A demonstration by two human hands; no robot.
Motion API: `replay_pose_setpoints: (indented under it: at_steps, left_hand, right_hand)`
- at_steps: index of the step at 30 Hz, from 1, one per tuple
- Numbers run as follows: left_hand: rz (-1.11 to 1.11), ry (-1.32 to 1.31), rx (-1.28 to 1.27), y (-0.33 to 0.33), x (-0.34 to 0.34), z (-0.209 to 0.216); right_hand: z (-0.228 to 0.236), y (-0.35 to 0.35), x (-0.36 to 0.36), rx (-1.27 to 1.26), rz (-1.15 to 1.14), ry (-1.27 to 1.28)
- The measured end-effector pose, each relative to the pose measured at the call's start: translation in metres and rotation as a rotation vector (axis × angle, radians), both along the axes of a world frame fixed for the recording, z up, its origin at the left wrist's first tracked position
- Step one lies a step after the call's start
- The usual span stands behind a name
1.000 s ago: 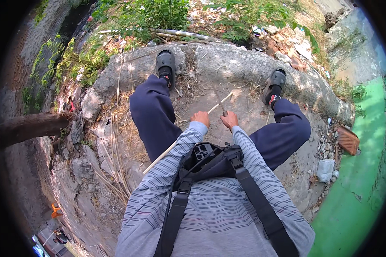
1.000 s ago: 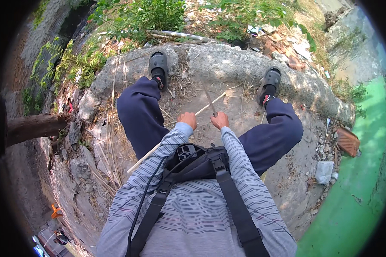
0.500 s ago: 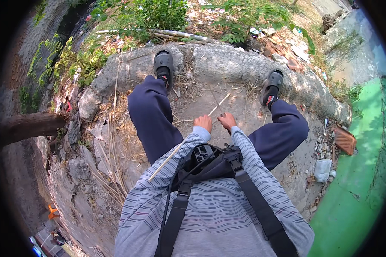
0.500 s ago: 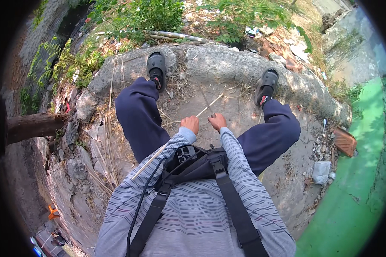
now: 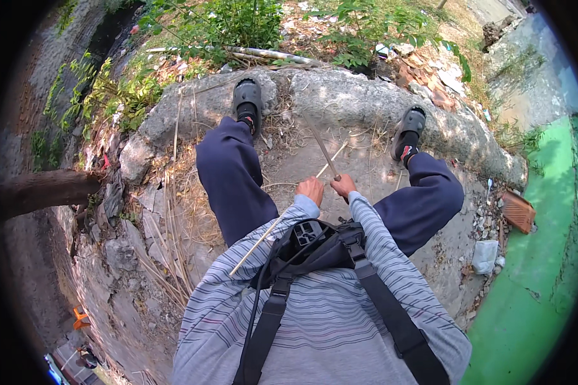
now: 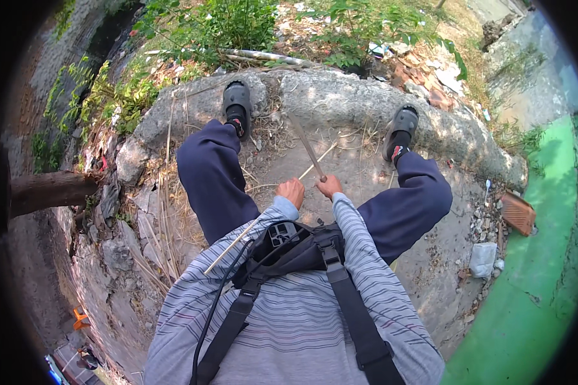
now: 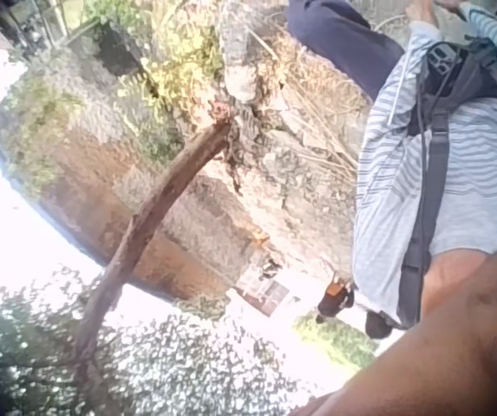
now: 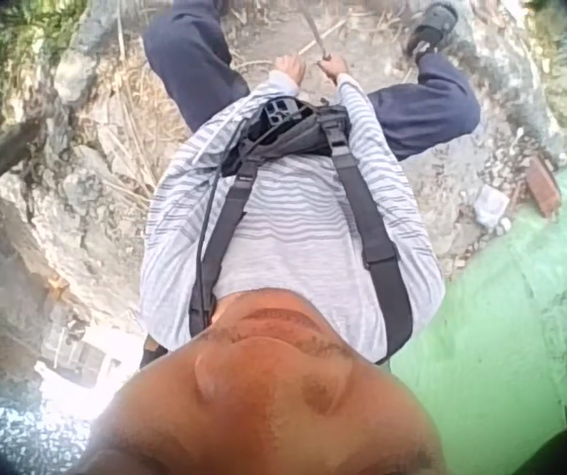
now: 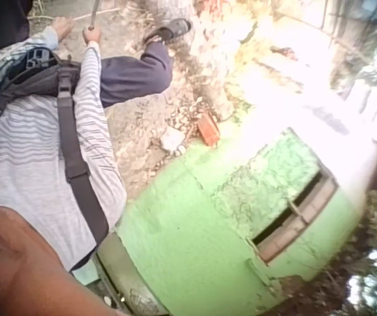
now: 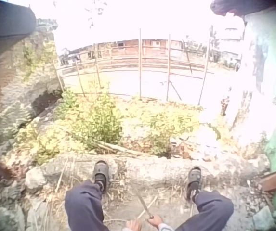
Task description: The person whittles a thin bamboo strip using a machete while seated outdoors.
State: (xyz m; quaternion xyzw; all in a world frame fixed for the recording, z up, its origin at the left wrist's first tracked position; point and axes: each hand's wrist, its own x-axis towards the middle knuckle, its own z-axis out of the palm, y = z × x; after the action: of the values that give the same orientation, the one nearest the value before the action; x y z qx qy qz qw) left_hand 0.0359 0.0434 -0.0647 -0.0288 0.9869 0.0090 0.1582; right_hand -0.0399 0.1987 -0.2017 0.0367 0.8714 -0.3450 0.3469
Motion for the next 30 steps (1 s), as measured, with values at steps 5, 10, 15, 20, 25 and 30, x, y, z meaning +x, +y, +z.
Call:
replay_pose_setpoints:
  at_steps: [5,10,15,20,25,30]
  left_hand:
    - [-0.031,0.011,0.032,0.005,-0.011,0.007]
    - [0.021,-0.026,0.084,-0.013,-0.005,0.0]
    - [0.046,-0.015,0.187,-0.02,-0.006,0.036]
    - [-0.044,-0.068,0.203,-0.05,0.009,0.07]
    - [0.067,-0.053,0.232,-0.064,0.004,0.065]
    - [0.076,-0.038,0.235,-0.077,0.013,0.082]
  right_hand:
    - [-0.024,0.008,-0.005,-0.134,-0.273,-0.149]
    - [0.016,-0.011,0.01,-0.192,0.206,0.232]
    - [-0.001,-0.004,0.004,-0.068,0.118,0.113]
    - [-0.014,0.016,-0.013,-0.076,-0.091,0.041]
    - [0.037,-0.023,-0.001,-0.166,0.03,0.167]
    - [0.05,-0.036,0.007,-0.248,0.144,0.301]
